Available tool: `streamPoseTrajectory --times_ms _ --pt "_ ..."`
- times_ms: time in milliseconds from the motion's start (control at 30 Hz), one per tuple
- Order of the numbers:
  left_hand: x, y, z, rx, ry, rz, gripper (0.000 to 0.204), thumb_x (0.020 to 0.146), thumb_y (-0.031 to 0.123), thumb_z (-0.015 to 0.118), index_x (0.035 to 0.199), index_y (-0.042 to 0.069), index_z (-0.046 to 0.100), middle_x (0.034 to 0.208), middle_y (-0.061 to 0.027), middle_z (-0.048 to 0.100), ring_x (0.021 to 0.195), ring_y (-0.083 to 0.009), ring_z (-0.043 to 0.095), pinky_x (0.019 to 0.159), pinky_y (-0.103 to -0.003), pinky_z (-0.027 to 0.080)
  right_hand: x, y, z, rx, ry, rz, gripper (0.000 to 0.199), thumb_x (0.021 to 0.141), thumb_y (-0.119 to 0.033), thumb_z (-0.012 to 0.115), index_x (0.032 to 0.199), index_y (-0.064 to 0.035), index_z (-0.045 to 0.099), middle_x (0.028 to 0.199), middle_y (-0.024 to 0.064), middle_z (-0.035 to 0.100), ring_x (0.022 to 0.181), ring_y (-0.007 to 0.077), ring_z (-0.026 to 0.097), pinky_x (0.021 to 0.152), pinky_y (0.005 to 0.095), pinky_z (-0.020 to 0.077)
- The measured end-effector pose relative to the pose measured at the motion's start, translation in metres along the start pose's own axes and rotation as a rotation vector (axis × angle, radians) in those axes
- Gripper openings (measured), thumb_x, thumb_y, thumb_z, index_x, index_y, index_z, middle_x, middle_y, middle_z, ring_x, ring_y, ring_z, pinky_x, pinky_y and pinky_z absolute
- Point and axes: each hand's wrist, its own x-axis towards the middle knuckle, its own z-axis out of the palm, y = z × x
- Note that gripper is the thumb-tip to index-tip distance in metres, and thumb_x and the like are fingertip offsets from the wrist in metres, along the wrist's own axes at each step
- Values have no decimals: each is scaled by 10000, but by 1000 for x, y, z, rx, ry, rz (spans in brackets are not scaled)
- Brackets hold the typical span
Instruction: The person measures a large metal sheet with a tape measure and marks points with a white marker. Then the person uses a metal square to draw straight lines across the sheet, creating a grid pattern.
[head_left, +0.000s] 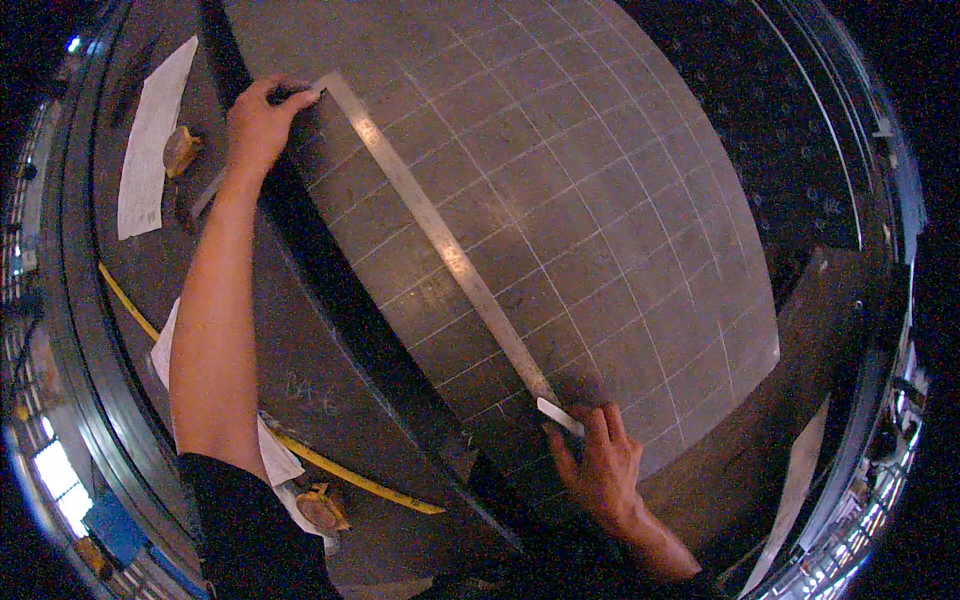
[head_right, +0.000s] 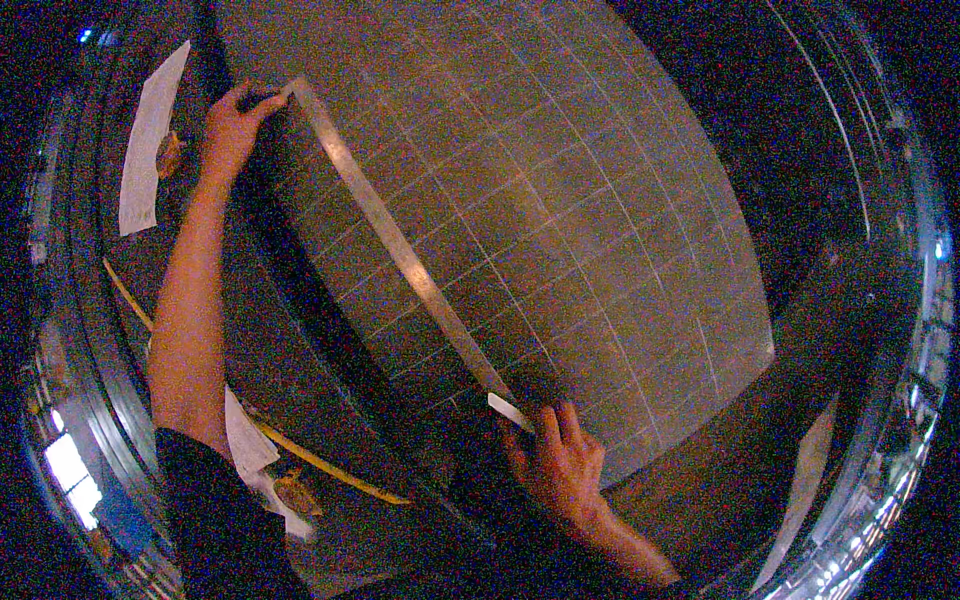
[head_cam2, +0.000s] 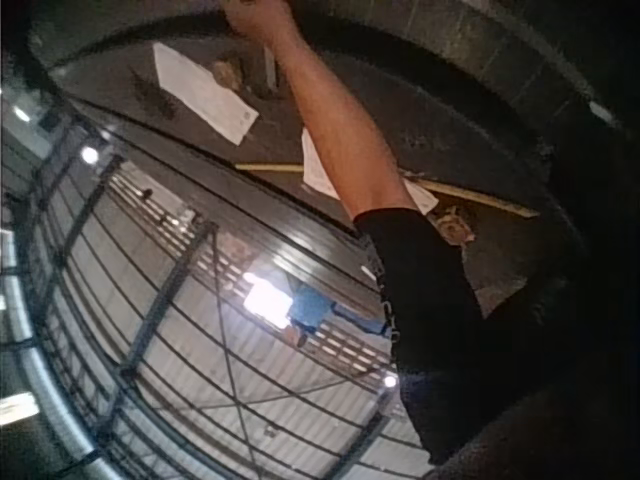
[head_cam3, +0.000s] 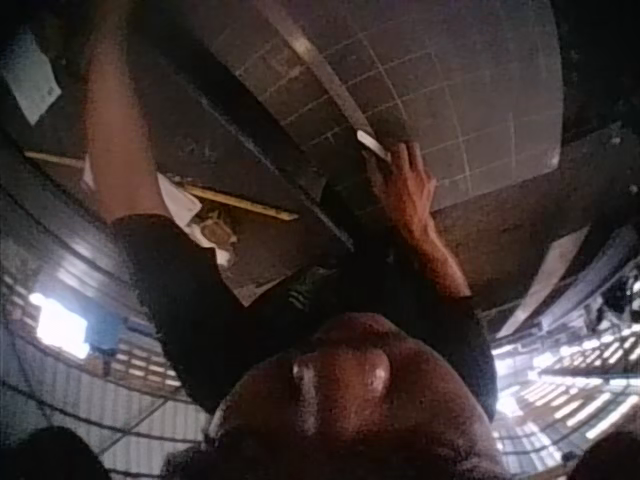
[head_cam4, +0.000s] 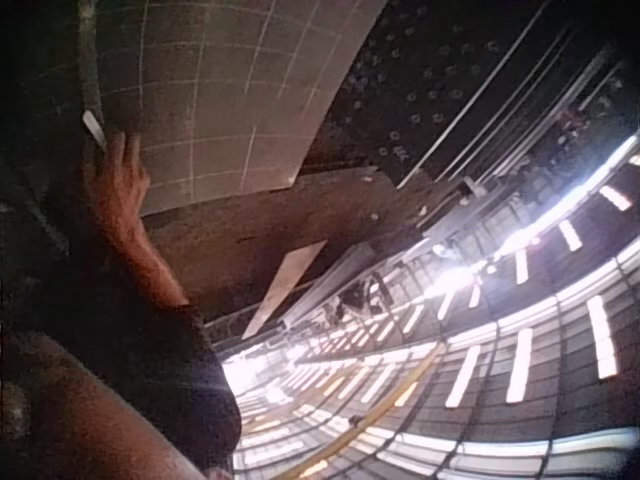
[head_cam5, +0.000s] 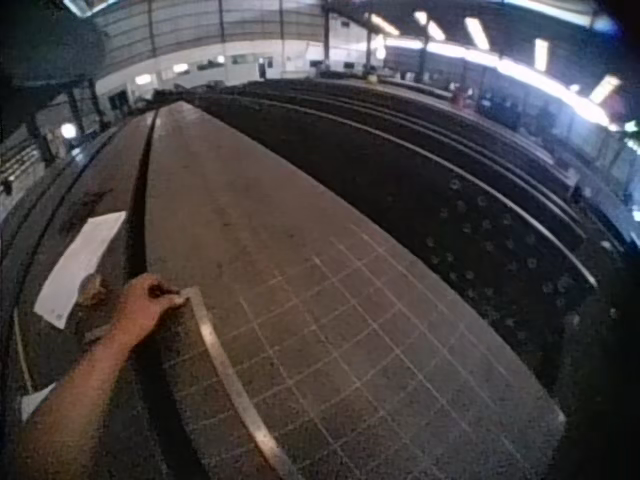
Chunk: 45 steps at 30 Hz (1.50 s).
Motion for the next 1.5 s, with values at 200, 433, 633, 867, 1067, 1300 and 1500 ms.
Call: streamPoseTrajectory --times_ms 200,433,633,867,1067,1300,1500 --pt "2 -1 6 34 14 -55 393 791 405 769 1010 80 741 1030 -139 719 955 -297 677 873 -381 505 1 4 -5 -14 0 -40 282 846 -215 708 1063 -74 595 940 127 591 804 357 616 633 472 480" --pt "10 -19 5 -43 -81 2 395 806 399 755 1046 85 739 1004 -101 729 929 -240 673 862 -335 492 1 8 -2 39 83 -155 375 764 -221 757 1098 -111 624 810 76 578 706 292 614 583 419 492" --pt "9 -12 -1 8 -102 -46 407 802 415 759 1059 99 740 1035 -83 726 941 -240 670 877 -336 488 -1 11 3 41 83 -215 402 734 -209 798 1096 -114 652 767 61 572 639 253 608 547 382 488" --pt "15 -22 -1 -55 -91 -71 465 790 430 771 1083 72 724 1033 -112 721 954 -219 667 886 -321 487 5 9 6 99 70 -185 400 788 -324 761 1104 -118 628 793 79 569 668 290 618 551 416 497" --pt "13 -17 -5 5 -60 -44 450 791 417 771 1079 75 725 1021 -106 724 947 -214 669 884 -317 487 7 3 4 109 63 -112 353 727 -213 815 1014 -92 647 805 89 635 691 270 656 569 371 514" --pt "17 -28 1 -99 -105 -3 427 805 411 758 1077 84 727 1023 -96 724 952 -213 667 880 -316 487 6 3 7 89 33 -98 368 718 -216 821 1005 -88 629 764 86 631 669 269 656 561 384 510" --pt "7 -4 2 -5 -23 -21 440 809 422 750 1084 80 723 1025 -101 722 945 -215 668 881 -320 486 7 8 10 156 55 -60 335 725 -239 820 931 -87 604 735 98 636 644 289 649 556 403 505"
